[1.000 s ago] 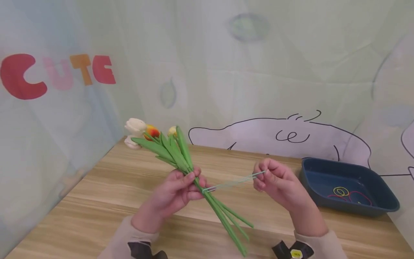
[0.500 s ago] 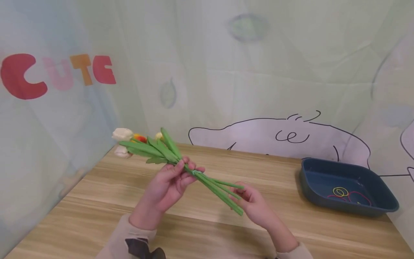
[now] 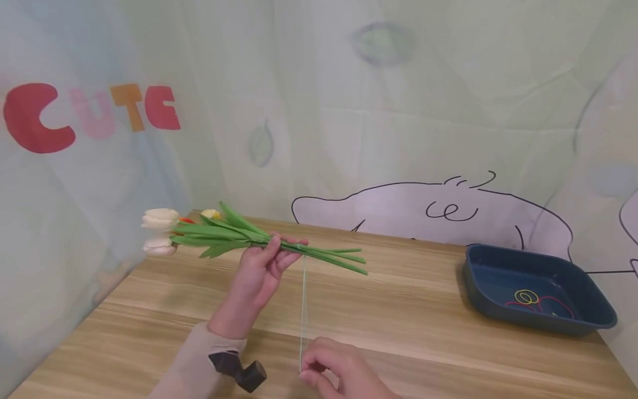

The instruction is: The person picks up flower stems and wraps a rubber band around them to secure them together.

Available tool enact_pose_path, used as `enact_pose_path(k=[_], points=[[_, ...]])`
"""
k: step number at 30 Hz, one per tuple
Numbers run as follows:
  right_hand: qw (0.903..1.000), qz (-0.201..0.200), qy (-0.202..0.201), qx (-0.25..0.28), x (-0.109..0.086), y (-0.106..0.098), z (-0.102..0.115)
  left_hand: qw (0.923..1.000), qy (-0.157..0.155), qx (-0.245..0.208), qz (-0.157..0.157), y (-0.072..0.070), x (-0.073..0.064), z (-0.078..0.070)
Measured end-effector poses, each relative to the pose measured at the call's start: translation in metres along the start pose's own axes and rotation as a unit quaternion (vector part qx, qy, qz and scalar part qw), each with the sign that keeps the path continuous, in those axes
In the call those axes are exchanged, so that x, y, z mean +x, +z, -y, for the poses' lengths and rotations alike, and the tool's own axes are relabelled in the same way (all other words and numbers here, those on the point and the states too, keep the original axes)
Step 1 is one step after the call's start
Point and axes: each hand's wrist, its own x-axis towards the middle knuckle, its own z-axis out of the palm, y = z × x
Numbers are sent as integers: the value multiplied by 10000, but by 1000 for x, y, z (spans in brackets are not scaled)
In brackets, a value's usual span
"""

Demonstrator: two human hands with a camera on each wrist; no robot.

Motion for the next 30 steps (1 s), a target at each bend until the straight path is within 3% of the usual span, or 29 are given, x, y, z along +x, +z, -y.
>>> enact_pose_path(k=[3,7,12,15,19,22,24,28,30], points=[[9969,-193,-591,-483,7,-12,19,9983,89,573,-60,-4,3,6],[9931,-334,-498,-1007,17,-46,49,9905,31,1360,200,-6,4,12],[9897,-781,-1040,-594,34,-98,55,9738,-260,2045,955,-2,-2,12],[9896,-1214,-758,-170,39,-125,48,9650,-379,1955,1707,2,-7,9],[9850,-1723,89,93,37,-146,27,9530,-481,1093,2785,3,-13,6],[9833,-1707,589,206,31,-142,4,9414,-438,441,3314,2,-15,4],[9836,-1477,1027,158,27,-130,-11,9397,-355,106,3399,2,-15,2],[9751,-865,2032,195,16,-87,-36,9513,-199,-478,3040,1,-12,-2],[9736,-640,2172,306,10,-61,-42,9616,-102,-648,2666,1,-10,-3]])
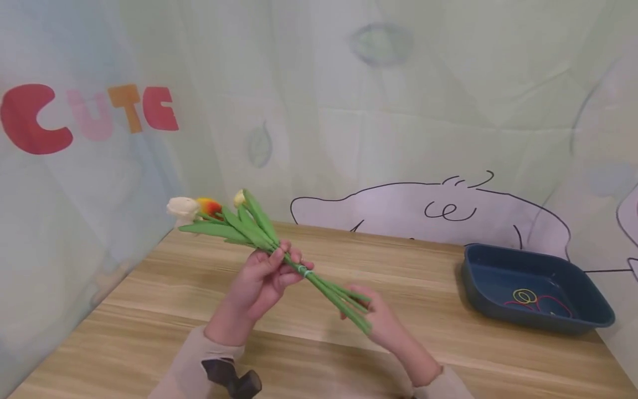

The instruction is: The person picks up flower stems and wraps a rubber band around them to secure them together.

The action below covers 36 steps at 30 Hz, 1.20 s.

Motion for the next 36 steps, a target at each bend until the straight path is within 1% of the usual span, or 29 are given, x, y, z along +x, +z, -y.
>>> enact_pose_path(k=[1,3,4,5,7,9,10,12,14,15,16,17,19,21,23,25,27,29,31,32,34,36], points=[[9999,89,-54,72,-3,13,-3,9998,90,-15,-188,-1,1,-1],[9990,230,-323,209,-11,36,-4,9978,256,98,-604,-5,2,-1],[9964,315,-653,446,-14,46,-4,9958,338,233,-820,-7,3,-1],[9935,353,-980,455,-17,54,-2,9929,415,415,-1032,-10,4,-1],[9845,452,-1629,467,-21,64,5,9850,540,857,-1398,-15,5,0],[9707,405,-2362,165,-22,64,15,9756,578,1291,-1679,-20,6,2],[9649,319,-2608,-31,-23,61,23,9715,574,1465,-1770,-21,6,2],[9568,57,-2868,-480,-24,50,41,9667,475,1711,-1843,-23,6,3],[9510,-251,-2918,-996,-25,33,60,9659,285,1854,-1782,-23,6,3],[9481,-384,-2942,-1142,-24,23,69,9668,172,1893,-1709,-22,6,3],[9473,-497,-2913,-1239,-23,14,76,9680,68,1921,-1616,-20,6,2],[9446,-586,-2976,-1254,-20,4,81,9692,-26,1960,-1491,-18,5,2],[9436,-730,-3005,-1181,-13,-14,87,9715,-188,2036,-1199,-13,4,0],[9470,-796,-2974,-916,-5,-30,87,9747,-296,2054,-824,-9,3,-1],[9564,-829,-2719,-664,1,-42,84,9793,-384,1947,-410,-6,1,-2],[9654,-846,-2415,-498,5,-51,79,9850,-506,1650,-44,-3,0,-2],[9734,-822,-2117,-294,8,-54,72,9903,-570,1241,258,-2,-1,-2],[9821,-788,-1692,-236,10,-53,65,9947,-544,787,382,-1,-1,-3],[9909,-693,-1129,-224,10,-46,57,9979,-416,372,329,-1,-1,-5],[9944,-645,-811,-197,10,-40,53,9990,-314,185,252,-1,-1,-6],[9979,-508,-286,-273,9,-25,45,9999,-100,-89,-44,-1,-1,-8],[9994,-320,80,-104,7,-7,38,9986,98,-190,-477,-2,0,-10]])
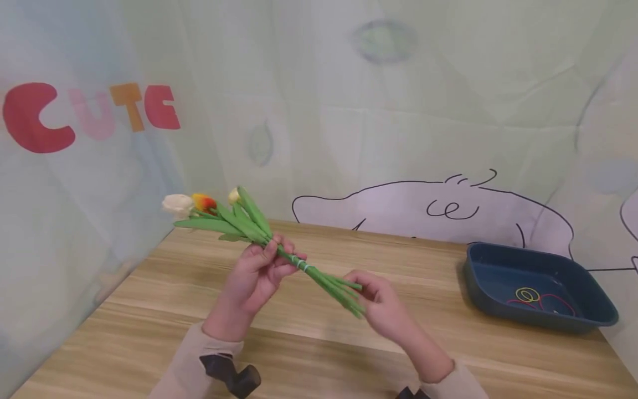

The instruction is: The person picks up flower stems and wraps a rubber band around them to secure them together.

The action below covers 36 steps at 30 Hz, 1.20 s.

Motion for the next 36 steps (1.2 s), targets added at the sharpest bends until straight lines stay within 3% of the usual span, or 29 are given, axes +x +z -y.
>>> enact_pose_path(k=[3,5,7,9,13,16,18,20,23,26,28,30,33,36], points=[[9997,147,80,198,-9,26,-6,9957,240,244,-855,-2,3,-3],[9994,87,-107,326,-17,39,-8,9869,387,603,-1447,-5,5,-4],[9988,-46,-406,257,-24,47,-6,9756,521,1015,-1878,-8,7,-5],[9953,-203,-948,85,-30,50,-3,9654,627,1435,-2087,-11,8,-4],[9766,-497,-1778,-1100,-34,37,14,9526,495,2189,-2053,-14,9,0],[9534,-670,-2154,-2004,-28,18,29,9439,80,2814,-1725,-9,7,1],[9471,-665,-2264,-2176,-22,4,35,9424,-205,3045,-1369,-5,5,0],[9493,-670,-2310,-2023,-15,-6,36,9501,-437,2952,-907,-3,3,-1],[9597,-581,-2334,-1455,-7,-16,29,9725,-509,2252,-322,-5,1,-2],[9706,-499,-2200,-843,-5,-15,17,9900,-323,1367,-137,-8,0,-4],[9791,-529,-1862,-616,-8,-8,11,9946,-142,976,-325,-9,0,-5],[9866,-682,-1379,-535,-13,4,8,9941,-38,770,-765,-8,1,-6],[9884,-1079,-994,-383,-21,27,5,9837,19,792,-1614,-5,3,-5],[9814,-1408,-1288,-220,-27,46,3,9684,153,935,-2309,-1,5,-4]])
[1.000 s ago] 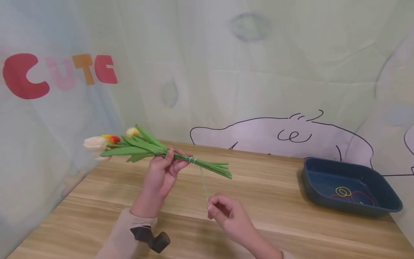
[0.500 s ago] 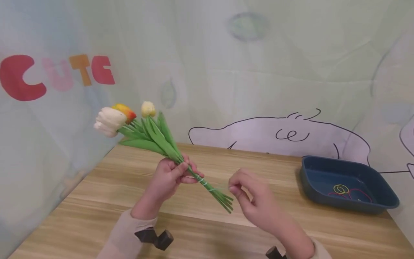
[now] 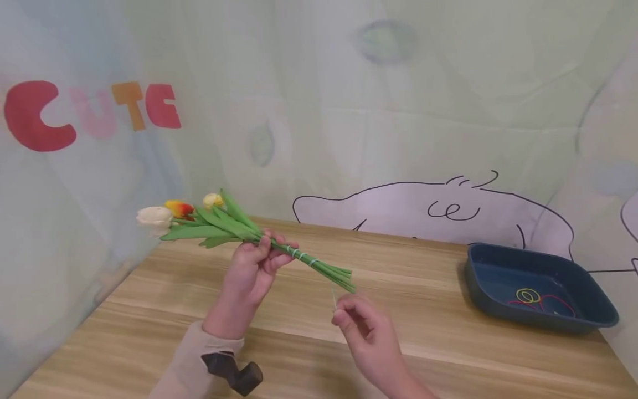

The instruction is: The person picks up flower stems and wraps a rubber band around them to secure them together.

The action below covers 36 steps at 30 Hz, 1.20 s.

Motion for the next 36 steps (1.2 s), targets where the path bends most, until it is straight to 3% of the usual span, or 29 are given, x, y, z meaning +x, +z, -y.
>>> enact_pose_path(k=[3,6,9,13,16,20,29,36], points=[[9976,-193,-481,-466,-6,6,3,9988,309,239,-302,3,-1,1],[9808,-204,-1076,-1612,-5,1,7,9956,658,579,-335,4,-2,3],[9451,-111,-1671,-2806,0,-11,11,9916,914,872,-277,6,-3,3],[9037,69,-2505,-3472,10,-26,16,9891,998,1066,-183,7,-4,4],[8820,209,-3113,-3531,18,-34,18,9880,1002,1177,-49,7,-5,4],[8639,553,-3496,-3584,25,-45,20,9879,918,1212,309,6,-4,3],[8422,1013,-3966,-3510,28,-57,25,9858,77,1259,1107,-1,-2,-3],[8319,1000,-4663,-2837,32,-54,30,9804,-695,979,1560,-6,0,-4]])
